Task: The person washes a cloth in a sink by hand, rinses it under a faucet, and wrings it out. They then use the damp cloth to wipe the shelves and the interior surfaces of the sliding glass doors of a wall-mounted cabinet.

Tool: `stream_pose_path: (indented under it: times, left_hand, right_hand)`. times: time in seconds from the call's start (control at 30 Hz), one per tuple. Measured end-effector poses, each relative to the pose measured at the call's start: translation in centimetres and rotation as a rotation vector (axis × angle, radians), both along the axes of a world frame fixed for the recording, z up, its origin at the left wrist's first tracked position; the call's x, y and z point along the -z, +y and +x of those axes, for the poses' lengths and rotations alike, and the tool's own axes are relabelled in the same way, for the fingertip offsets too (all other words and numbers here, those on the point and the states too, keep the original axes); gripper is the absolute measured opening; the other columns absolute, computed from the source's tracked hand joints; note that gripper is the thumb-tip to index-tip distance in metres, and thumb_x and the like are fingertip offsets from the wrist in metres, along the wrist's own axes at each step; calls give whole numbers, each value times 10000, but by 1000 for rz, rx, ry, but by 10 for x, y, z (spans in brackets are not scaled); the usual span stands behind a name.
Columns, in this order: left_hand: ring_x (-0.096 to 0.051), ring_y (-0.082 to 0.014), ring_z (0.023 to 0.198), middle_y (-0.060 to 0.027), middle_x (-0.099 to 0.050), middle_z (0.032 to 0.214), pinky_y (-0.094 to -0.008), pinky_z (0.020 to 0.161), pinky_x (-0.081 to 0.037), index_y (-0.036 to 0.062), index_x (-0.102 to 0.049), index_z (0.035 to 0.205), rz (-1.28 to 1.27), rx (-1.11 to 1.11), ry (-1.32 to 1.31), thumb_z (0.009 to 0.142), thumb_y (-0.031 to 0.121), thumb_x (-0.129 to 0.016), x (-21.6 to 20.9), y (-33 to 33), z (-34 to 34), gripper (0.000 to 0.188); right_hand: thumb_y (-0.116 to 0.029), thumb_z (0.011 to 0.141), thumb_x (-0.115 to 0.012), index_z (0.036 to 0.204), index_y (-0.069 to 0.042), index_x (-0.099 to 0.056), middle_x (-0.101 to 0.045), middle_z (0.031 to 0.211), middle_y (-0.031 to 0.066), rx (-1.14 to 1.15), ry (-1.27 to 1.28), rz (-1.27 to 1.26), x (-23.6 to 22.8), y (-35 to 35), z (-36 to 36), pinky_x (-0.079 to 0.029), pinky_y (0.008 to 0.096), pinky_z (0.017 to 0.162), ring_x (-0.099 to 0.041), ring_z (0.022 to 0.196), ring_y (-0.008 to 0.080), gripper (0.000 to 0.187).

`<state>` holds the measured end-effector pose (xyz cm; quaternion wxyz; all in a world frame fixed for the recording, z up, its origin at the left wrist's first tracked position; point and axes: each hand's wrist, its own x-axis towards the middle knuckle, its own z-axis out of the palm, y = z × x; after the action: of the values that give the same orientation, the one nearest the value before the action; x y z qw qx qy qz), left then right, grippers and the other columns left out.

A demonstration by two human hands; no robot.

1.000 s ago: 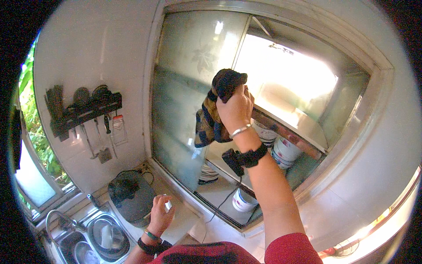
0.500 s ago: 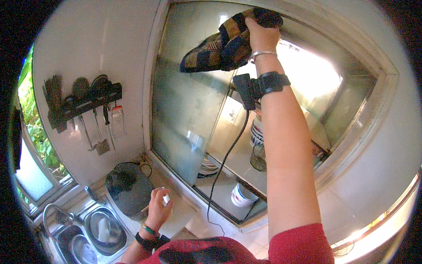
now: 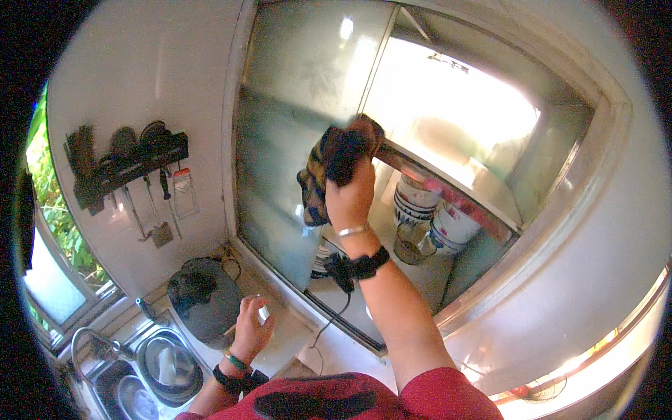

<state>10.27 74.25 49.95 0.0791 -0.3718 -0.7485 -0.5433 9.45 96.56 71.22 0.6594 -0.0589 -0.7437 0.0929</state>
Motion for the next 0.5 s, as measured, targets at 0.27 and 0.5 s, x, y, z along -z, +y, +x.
stream_pose_path:
  times: [0.27, 0.5]
  left_hand:
    - [-499, -367, 975, -173, -487, 1062, -401, 809, -439, 77, -522, 1022, -29, 10, -61, 693, 67, -652, 6, -8, 1, 354]
    - [-497, -366, 982, -175, -484, 1067, -402, 815, -436, 81, -518, 1026, -72, -1, -126, 696, 75, -653, 3, -12, 1, 356]
  right_hand:
    - [-145, 782, -639, 1046, 30, -580, -611, 1028, 73, -497, 99, -1051, 76, 28, 60, -438, 300, 810, -566, 911, 192, 323]
    - [-222, 793, -658, 1038, 22, -590, -615, 1013, 60, -737, 179, -941, 7, 40, 0, -424, 281, 804, -558, 897, 171, 352]
